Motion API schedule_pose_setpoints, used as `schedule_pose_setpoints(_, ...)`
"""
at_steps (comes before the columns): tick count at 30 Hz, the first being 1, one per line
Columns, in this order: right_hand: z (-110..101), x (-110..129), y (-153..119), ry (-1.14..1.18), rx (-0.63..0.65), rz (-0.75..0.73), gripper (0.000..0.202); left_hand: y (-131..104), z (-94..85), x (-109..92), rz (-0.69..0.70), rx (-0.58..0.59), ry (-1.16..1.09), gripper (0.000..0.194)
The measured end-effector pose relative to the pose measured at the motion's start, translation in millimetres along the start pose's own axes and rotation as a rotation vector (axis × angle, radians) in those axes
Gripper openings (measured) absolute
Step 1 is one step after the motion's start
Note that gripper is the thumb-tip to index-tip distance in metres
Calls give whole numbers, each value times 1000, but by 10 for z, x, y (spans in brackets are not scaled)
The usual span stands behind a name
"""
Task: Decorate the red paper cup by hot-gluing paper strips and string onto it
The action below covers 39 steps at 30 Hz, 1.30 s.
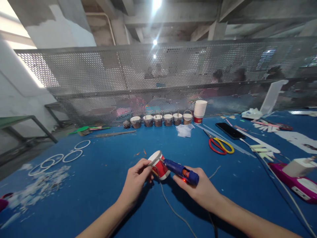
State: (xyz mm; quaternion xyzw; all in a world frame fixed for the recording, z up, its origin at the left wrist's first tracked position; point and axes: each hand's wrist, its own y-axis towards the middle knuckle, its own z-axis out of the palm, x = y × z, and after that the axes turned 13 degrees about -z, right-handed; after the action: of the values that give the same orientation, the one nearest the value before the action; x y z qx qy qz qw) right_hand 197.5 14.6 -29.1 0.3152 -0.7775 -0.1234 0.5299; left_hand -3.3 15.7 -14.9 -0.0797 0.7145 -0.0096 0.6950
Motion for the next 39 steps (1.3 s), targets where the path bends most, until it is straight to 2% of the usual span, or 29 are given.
schedule_pose_setpoints(7, 2, 24, -12, -2, 18, -8, 27, 29, -29, 25, 16, 16, -19, 11)
schedule_pose_setpoints(13, -46, 21, 46, 91, -43, 47, 27, 48, -30, 19, -19, 35, -67, 11)
schedule_pose_setpoints(18, -38, 51, 28, 106, 6, 70, 29, 68, -58, 52, -6, 61, -66, 12)
schedule_pose_setpoints(25, -80, 57, 73, 180, -6, 146, 34, 105, -75, 70, 5, 74, -91, 11)
schedule_pose_setpoints(34, 33, 100, -18, 24, 62, 36, 31, 99, -90, 92, 32, 85, -56, 11)
schedule_pose_setpoints(39, -18, 67, 18, 82, 9, 68, 28, 102, -102, 92, 50, 84, -41, 12)
